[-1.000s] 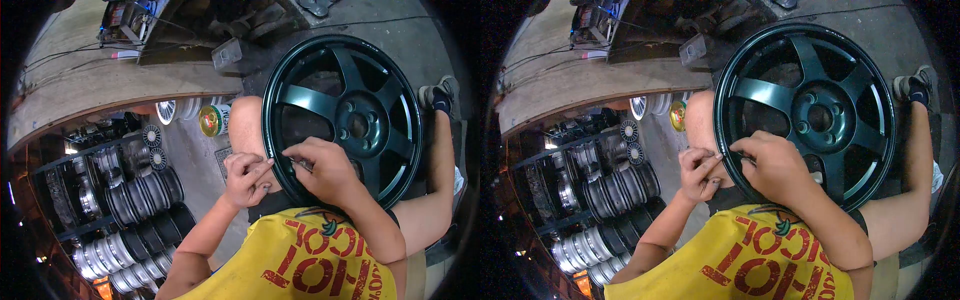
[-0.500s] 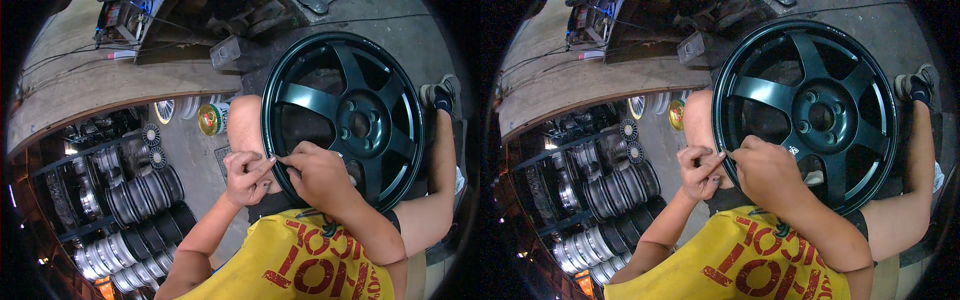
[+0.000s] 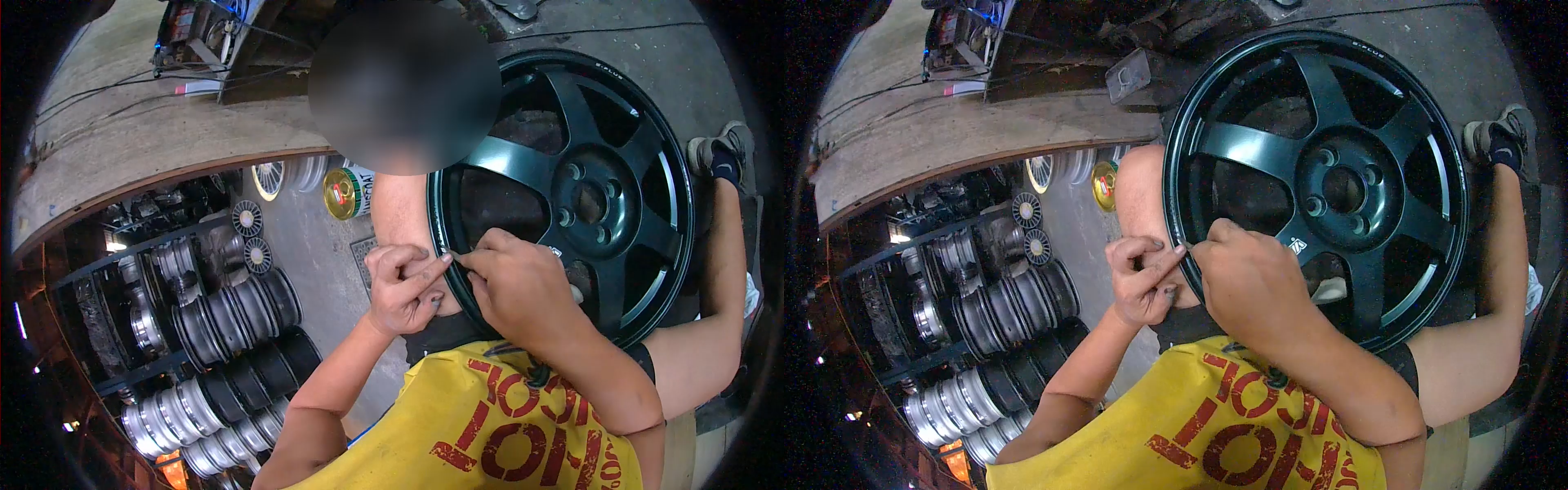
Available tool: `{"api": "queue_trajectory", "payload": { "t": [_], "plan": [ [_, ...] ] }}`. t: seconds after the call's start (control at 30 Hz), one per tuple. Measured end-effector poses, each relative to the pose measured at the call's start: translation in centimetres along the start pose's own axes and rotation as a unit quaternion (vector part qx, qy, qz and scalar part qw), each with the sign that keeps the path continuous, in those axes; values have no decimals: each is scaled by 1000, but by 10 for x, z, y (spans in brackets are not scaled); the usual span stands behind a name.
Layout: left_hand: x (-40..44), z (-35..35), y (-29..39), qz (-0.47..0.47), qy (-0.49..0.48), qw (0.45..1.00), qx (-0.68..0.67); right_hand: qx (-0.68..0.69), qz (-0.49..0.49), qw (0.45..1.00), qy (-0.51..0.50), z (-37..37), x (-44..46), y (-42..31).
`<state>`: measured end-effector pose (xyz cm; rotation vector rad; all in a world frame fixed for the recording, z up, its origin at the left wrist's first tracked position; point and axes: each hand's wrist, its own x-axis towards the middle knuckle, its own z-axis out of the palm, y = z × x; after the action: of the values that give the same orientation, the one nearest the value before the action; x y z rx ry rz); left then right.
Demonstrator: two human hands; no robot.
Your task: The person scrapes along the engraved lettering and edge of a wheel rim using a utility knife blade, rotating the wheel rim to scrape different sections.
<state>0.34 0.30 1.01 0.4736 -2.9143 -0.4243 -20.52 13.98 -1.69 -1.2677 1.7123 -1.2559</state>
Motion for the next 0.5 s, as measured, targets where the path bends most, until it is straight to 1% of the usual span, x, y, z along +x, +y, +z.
{"api": "queue_trajectory", "payload": {
  "t": [0.27, 0.4, 0.47, 0.5],
  "plan": [
    [0, 2, -1, 3, 9, 1000, -1, 14, -35, 999, 3, 9, 1, 14],
    [-1, 1, -3, 2, 5, 1000, -4, 22, -26, 999, 12, 7, 1, 12],
    [-6, 1, -7, 3, -8, 1000, 13, 101, -9, 992, 72, 9, 1, 15],
    [-10, 3, -10, 3, -6, 1000, 14, 100, -11, 992, 72, 5, 4, 14]
  ]
}}
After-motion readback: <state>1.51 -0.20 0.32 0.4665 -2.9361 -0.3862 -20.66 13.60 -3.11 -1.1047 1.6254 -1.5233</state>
